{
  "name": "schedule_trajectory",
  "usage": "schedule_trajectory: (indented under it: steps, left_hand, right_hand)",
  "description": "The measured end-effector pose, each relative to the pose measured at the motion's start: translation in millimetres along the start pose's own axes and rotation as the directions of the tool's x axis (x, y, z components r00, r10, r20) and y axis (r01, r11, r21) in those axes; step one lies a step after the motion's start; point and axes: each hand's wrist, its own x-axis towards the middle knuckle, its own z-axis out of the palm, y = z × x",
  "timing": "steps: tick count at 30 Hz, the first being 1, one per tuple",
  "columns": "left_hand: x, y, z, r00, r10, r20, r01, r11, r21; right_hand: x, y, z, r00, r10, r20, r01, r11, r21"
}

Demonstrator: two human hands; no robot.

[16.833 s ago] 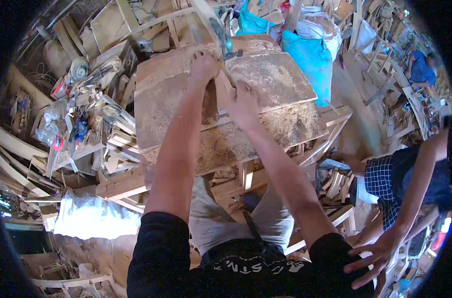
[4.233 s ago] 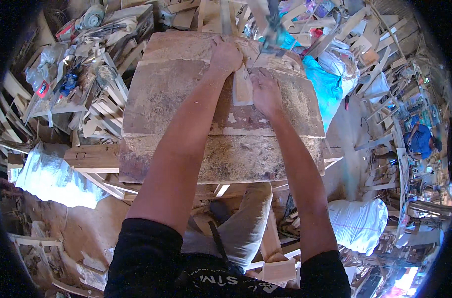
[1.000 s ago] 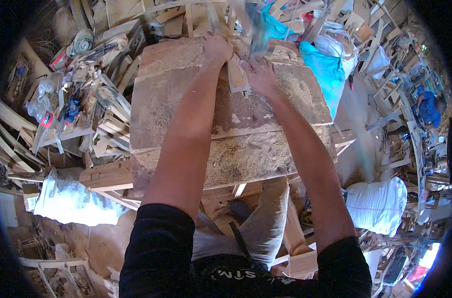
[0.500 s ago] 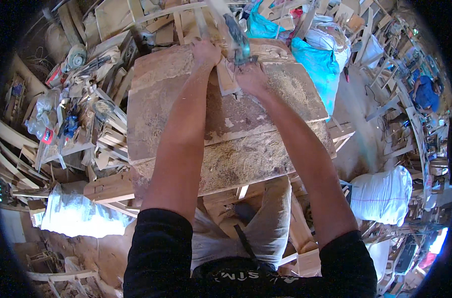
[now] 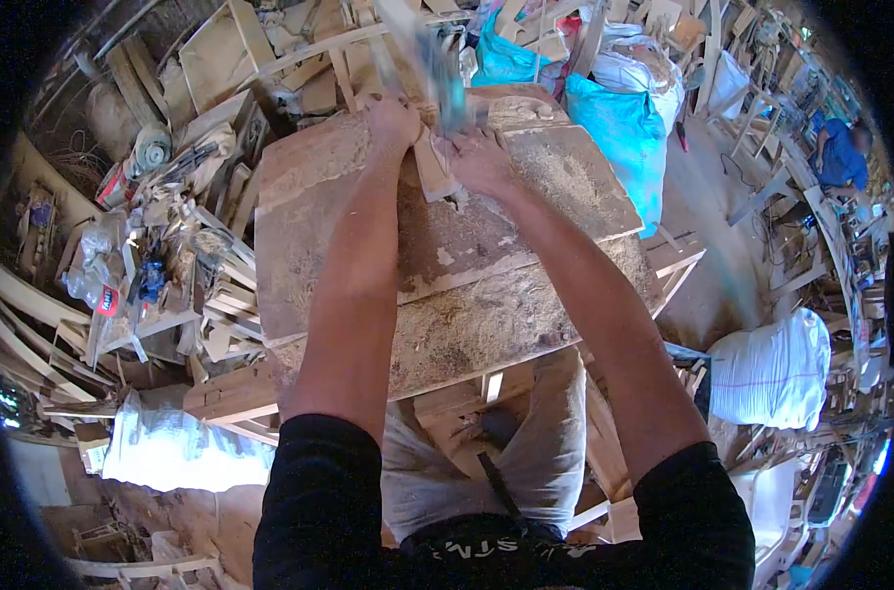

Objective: The person uses a power saw to cut curved shapes into small wooden boards, handling one board at a time and positioning it on a workbench.

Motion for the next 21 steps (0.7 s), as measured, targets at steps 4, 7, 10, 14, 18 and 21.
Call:
schedule_trajectory:
  steps: [4, 7, 10, 14, 18, 21]
  left_hand:
    - [-5, 3, -5, 0.97, -0.174, 0.168, 0.197, 0.971, -0.135]
    - [4, 46, -2, 0.957, -0.054, 0.284, 0.072, 0.996, -0.054]
    - [-5, 12, -13, 0.995, -0.093, 0.045, 0.089, 0.994, 0.07]
    - [-14, 34, -16, 0.99, -0.133, 0.053, 0.13, 0.99, 0.063]
    - [-5, 18, -18, 0.975, -0.17, 0.142, 0.174, 0.985, -0.017]
    - [-5, 39, -5, 0.996, -0.081, 0.037, 0.083, 0.996, -0.036]
  right_hand:
    - [-4, -5, 0, 0.999, 0.02, 0.04, -0.02, 1.0, -0.008]
    - [8, 48, 4, 0.997, -0.071, 0.037, 0.073, 0.996, -0.055]
    - [10, 8, 11, 0.994, 0.02, 0.108, -0.009, 0.994, -0.105]
    - [3, 11, 2, 0.997, 0.046, 0.064, -0.047, 0.999, 0.018]
    - [9, 6, 8, 0.986, 0.076, 0.148, -0.073, 0.997, -0.024]
    - [8, 27, 5, 1.0, -0.01, 0.001, 0.01, 0.999, -0.036]
